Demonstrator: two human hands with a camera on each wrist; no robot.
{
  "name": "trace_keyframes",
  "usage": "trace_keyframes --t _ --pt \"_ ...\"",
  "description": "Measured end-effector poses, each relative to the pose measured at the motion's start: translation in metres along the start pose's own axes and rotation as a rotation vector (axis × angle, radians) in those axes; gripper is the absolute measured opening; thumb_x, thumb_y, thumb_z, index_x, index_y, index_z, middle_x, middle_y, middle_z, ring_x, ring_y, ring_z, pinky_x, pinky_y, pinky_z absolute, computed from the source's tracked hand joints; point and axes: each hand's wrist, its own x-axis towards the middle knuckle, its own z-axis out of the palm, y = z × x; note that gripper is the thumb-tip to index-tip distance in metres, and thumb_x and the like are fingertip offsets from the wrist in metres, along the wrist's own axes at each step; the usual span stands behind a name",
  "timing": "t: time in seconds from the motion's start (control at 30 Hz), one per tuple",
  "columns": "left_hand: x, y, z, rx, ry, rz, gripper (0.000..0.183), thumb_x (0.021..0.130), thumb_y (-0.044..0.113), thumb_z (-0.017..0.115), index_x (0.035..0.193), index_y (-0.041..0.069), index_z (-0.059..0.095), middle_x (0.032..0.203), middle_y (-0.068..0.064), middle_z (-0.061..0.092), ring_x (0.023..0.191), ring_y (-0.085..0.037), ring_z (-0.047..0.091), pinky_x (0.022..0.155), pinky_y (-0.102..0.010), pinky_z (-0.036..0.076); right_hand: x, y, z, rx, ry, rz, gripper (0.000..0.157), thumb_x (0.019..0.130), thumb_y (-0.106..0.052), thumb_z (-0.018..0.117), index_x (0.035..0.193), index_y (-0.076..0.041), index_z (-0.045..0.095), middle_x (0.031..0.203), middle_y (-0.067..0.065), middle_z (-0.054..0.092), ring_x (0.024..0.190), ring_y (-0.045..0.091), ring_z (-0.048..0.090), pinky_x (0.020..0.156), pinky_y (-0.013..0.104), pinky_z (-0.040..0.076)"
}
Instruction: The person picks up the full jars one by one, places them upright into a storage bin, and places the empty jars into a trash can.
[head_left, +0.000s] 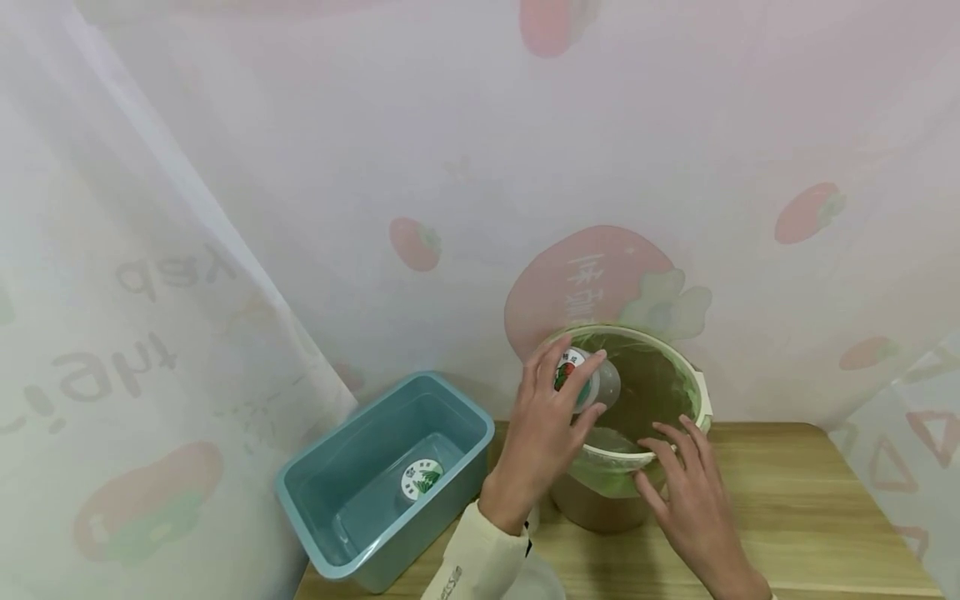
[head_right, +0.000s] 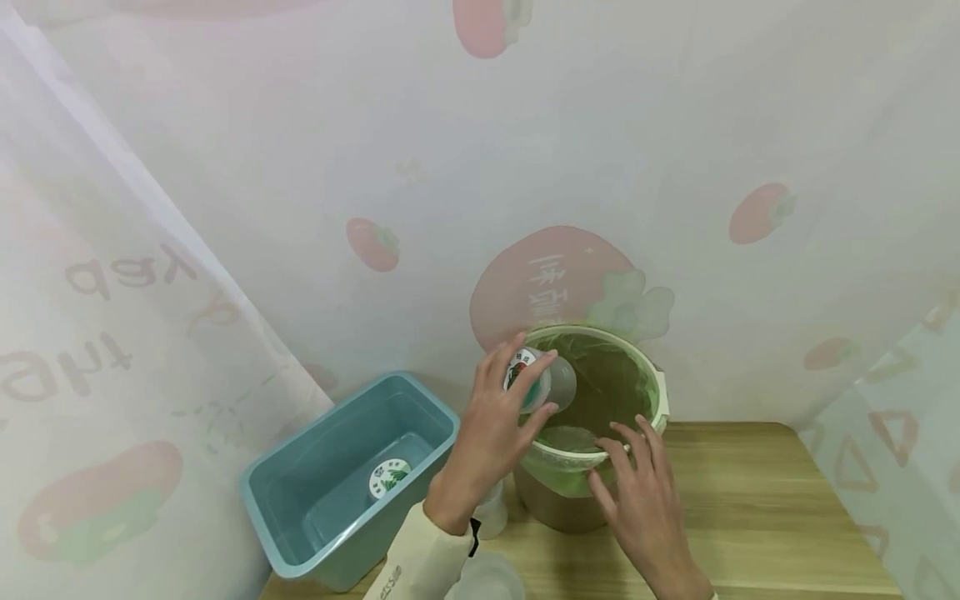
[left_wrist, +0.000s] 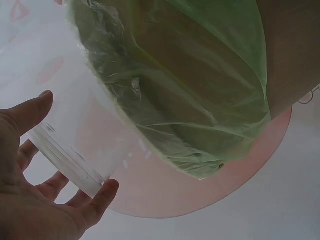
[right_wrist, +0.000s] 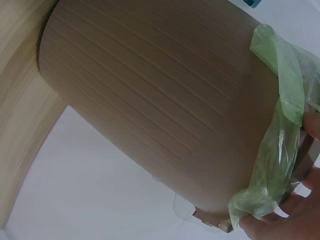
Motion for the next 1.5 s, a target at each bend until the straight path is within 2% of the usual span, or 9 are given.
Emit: trace_keyframes --t 0.17,0.27,0.33,0.43,0.53,0.73,1.07,1.3,1.5 --pt "0.012 -0.002 0.006 0.043 -0.046 -0.005 0.071 0.099 0.037 0.083 0.162 0.033 0.052 0.170 -0.012 0.040 0.156 -0.034 0.042 0.116 -0.050 0.054 0.001 0.000 -0.001 -0.001 -0.010 0.009 0.041 0.083 -0.014 0.082 0.121 -0.002 0.070 0.141 0.023 0.063 0.147 0.052 0.042 0.137 0.027 0.009" --pt "0.016 -0.003 0.011 0.067 -0.064 -0.003 0.070 0.099 0.038 0.083 0.161 0.032 0.053 0.169 -0.013 0.043 0.154 -0.035 0.045 0.113 -0.048 0.056 0.001 0.000 -0.002 -0.015 -0.026 0.024 0.043 0.082 -0.012 0.086 0.122 -0.003 0.071 0.141 0.021 0.063 0.148 0.050 0.043 0.137 0.037 0.020" --pt "0.017 -0.003 0.015 0.076 -0.088 -0.009 0.070 0.099 0.038 0.083 0.161 0.031 0.053 0.169 -0.013 0.043 0.153 -0.035 0.046 0.113 -0.046 0.056 0.001 -0.001 -0.002 -0.019 -0.032 0.033 0.044 0.082 -0.010 0.088 0.122 -0.004 0.071 0.142 0.020 0.063 0.148 0.049 0.043 0.137 0.039 0.022" --pt "0.020 -0.002 0.020 0.086 -0.142 -0.029 0.070 0.100 0.040 0.082 0.162 0.031 0.052 0.171 -0.014 0.042 0.153 -0.036 0.047 0.111 -0.043 0.058 0.001 -0.001 -0.001 -0.017 -0.027 0.036 0.044 0.081 -0.009 0.088 0.122 -0.004 0.071 0.141 0.020 0.063 0.148 0.049 0.042 0.137 0.037 0.021" --pt "0.024 0.001 0.025 0.077 -0.221 -0.066 0.069 0.101 0.042 0.079 0.164 0.032 0.050 0.172 -0.014 0.040 0.154 -0.037 0.046 0.105 -0.043 0.062 0.000 0.000 0.000 -0.013 -0.018 0.033 0.043 0.082 -0.010 0.086 0.121 -0.004 0.071 0.141 0.021 0.063 0.148 0.050 0.042 0.138 0.030 0.013" --pt "0.030 0.007 0.031 0.035 -0.392 -0.159 0.069 0.102 0.043 0.078 0.164 0.034 0.049 0.171 -0.010 0.043 0.151 -0.036 0.049 0.098 -0.046 0.064 -0.003 0.003 -0.002 -0.023 -0.029 0.031 0.043 0.082 -0.013 0.086 0.121 -0.005 0.070 0.141 0.019 0.063 0.147 0.050 0.042 0.137 0.029 0.013" --pt "0.041 0.016 0.036 0.126 -0.604 -0.215 0.064 0.101 0.051 0.077 0.160 0.036 0.055 0.160 -0.005 0.056 0.142 -0.033 0.058 0.092 -0.044 0.064 -0.001 0.004 -0.005 -0.024 -0.020 0.044 0.044 0.081 -0.010 0.087 0.121 -0.006 0.071 0.140 0.019 0.064 0.147 0.049 0.043 0.134 0.020 0.008" --pt "0.040 0.017 0.042 0.189 -0.686 -0.248 0.066 0.098 0.056 0.079 0.157 0.036 0.058 0.157 -0.003 0.059 0.141 -0.031 0.060 0.096 -0.044 0.064 -0.001 0.004 -0.003 -0.034 -0.028 0.051 0.043 0.082 -0.013 0.087 0.121 -0.006 0.071 0.141 0.018 0.063 0.149 0.048 0.042 0.134 0.018 0.007" --pt "0.038 0.016 0.043 0.168 -0.704 -0.259 0.062 0.100 0.051 0.078 0.157 0.035 0.058 0.155 -0.002 0.060 0.138 -0.027 0.060 0.096 -0.040 0.063 -0.001 0.004 -0.002 -0.027 -0.027 0.039 0.044 0.081 -0.013 0.088 0.121 -0.006 0.071 0.140 0.018 0.064 0.148 0.048 0.042 0.134 0.019 0.006"
